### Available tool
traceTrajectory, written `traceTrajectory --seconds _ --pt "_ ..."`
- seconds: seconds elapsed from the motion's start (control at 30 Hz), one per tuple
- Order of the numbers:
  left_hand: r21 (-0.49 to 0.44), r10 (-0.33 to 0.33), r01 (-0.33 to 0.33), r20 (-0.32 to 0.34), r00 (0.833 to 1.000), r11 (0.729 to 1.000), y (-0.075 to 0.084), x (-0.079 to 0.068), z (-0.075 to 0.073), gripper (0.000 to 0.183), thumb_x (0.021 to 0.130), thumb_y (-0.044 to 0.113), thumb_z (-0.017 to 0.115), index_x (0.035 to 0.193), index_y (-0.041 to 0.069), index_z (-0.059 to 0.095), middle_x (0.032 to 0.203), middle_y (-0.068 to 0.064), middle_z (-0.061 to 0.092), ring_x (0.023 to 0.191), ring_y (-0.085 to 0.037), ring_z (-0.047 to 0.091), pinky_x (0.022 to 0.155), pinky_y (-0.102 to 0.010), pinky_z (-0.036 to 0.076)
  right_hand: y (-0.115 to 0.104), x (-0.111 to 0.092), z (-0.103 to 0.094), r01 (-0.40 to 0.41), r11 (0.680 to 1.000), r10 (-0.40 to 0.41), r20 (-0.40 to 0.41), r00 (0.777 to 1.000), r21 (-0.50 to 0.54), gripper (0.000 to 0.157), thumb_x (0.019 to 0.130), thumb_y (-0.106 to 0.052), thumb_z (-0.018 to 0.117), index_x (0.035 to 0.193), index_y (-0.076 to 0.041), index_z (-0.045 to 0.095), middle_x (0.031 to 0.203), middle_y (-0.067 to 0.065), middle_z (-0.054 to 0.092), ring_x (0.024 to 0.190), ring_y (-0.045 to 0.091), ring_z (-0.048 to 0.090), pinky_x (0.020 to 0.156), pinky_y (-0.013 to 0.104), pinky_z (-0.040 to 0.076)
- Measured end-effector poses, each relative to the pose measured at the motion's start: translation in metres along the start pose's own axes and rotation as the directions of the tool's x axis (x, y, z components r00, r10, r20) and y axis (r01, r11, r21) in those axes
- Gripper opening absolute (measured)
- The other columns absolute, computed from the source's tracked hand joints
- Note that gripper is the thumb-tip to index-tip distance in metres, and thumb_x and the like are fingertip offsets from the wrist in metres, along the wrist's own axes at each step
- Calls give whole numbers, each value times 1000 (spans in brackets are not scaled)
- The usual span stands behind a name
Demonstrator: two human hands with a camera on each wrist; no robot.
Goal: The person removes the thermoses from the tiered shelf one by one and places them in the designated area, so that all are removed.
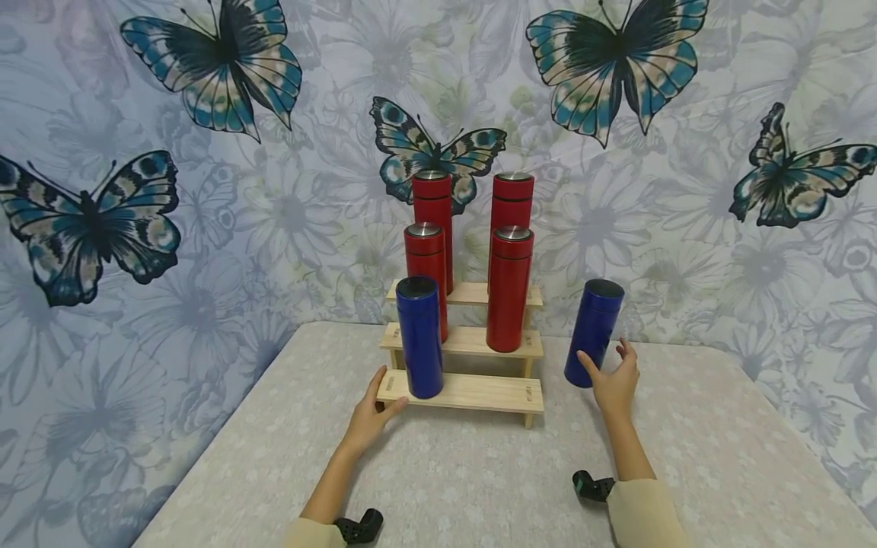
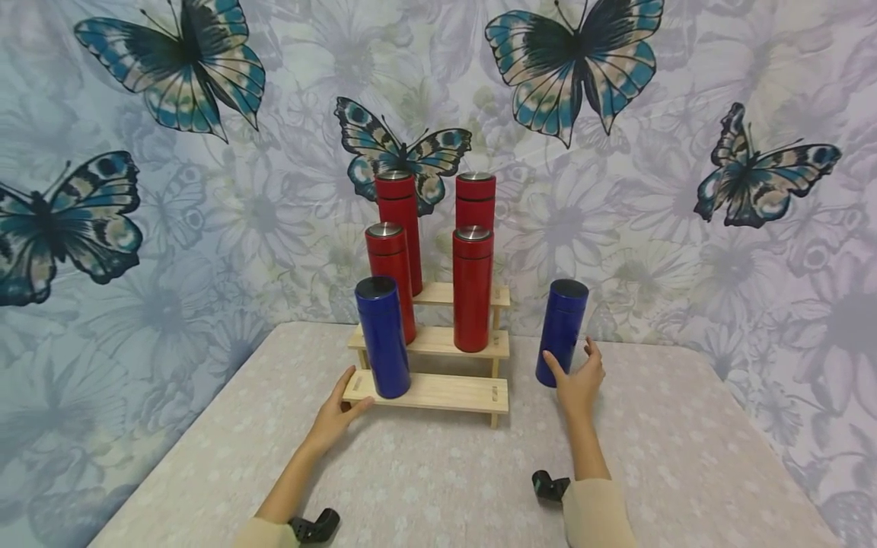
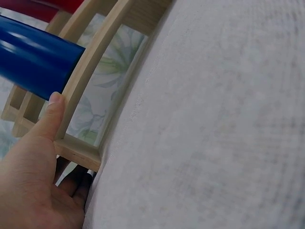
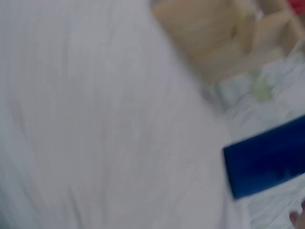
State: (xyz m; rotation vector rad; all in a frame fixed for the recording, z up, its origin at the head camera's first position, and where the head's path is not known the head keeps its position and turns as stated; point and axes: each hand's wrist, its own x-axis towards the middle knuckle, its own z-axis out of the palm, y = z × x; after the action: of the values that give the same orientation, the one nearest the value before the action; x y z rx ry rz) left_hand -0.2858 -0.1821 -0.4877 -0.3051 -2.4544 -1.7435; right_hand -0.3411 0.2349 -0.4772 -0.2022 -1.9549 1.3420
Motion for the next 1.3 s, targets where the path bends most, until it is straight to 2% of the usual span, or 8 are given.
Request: traceTrajectory --seconds 0.13,0.3,0.53,0.63,0.77,0.87,1.03,1.3 --pt "-16 -11 11 3 1000 1000 -7 4 1 83 87 25 67 148 7 14 140 -24 35 116 -34 49 90 -43 45 -22 -7 -2 112 993 -106 -166 980 23 78 72 -23 80 133 1 37 129 21 43 118 35 34 98 47 26" --pt "-17 -12 12 -12 1000 1000 -26 10 2 85 85 32 67 149 12 14 142 -21 34 119 -32 47 92 -42 44 -66 -20 5 319 944 -288 -259 922 87 67 72 -13 79 127 1 43 125 14 48 112 27 38 94 39 29" --pt "-5 -4 4 -12 1000 1000 -23 8 2 83 87 29 67 149 11 14 142 -22 35 117 -32 49 90 -42 46 -159 -57 30 512 811 -480 -180 859 284 64 67 11 76 120 17 40 120 29 47 110 39 46 89 55 39" --pt "-3 -17 17 -34 999 1000 -36 13 4 85 85 35 68 149 16 15 142 -17 36 119 -28 48 92 -42 44 -174 -68 49 551 754 -550 -116 827 358 68 66 13 76 123 18 38 121 30 46 108 39 48 86 56 42" --pt "6 -16 16 -43 999 1000 -36 13 5 86 84 36 68 149 17 16 142 -16 37 119 -29 47 93 -44 43 -178 -80 80 553 719 -600 -26 800 422 80 64 11 78 130 12 34 128 26 42 110 39 48 87 54 43" --pt "16 -13 14 -42 999 1000 -36 12 4 86 84 37 68 149 18 16 141 -17 38 118 -30 48 92 -45 44 -179 -89 102 544 723 -619 52 783 426 89 67 2 81 138 4 28 136 19 37 114 35 46 89 50 44" --pt "41 -8 10 -46 999 999 -36 11 3 84 85 37 67 149 16 16 137 -20 42 113 -29 52 89 -42 46 -183 -102 129 518 759 -616 175 768 395 99 72 -15 81 145 -5 15 142 15 29 119 31 42 92 45 44" --pt "50 -8 10 -44 999 999 -36 11 3 83 85 36 67 148 15 17 132 -18 48 103 -24 56 81 -33 48 -174 -112 153 437 841 -526 299 796 318 105 73 -26 80 148 -6 10 135 18 34 120 28 41 93 44 44"
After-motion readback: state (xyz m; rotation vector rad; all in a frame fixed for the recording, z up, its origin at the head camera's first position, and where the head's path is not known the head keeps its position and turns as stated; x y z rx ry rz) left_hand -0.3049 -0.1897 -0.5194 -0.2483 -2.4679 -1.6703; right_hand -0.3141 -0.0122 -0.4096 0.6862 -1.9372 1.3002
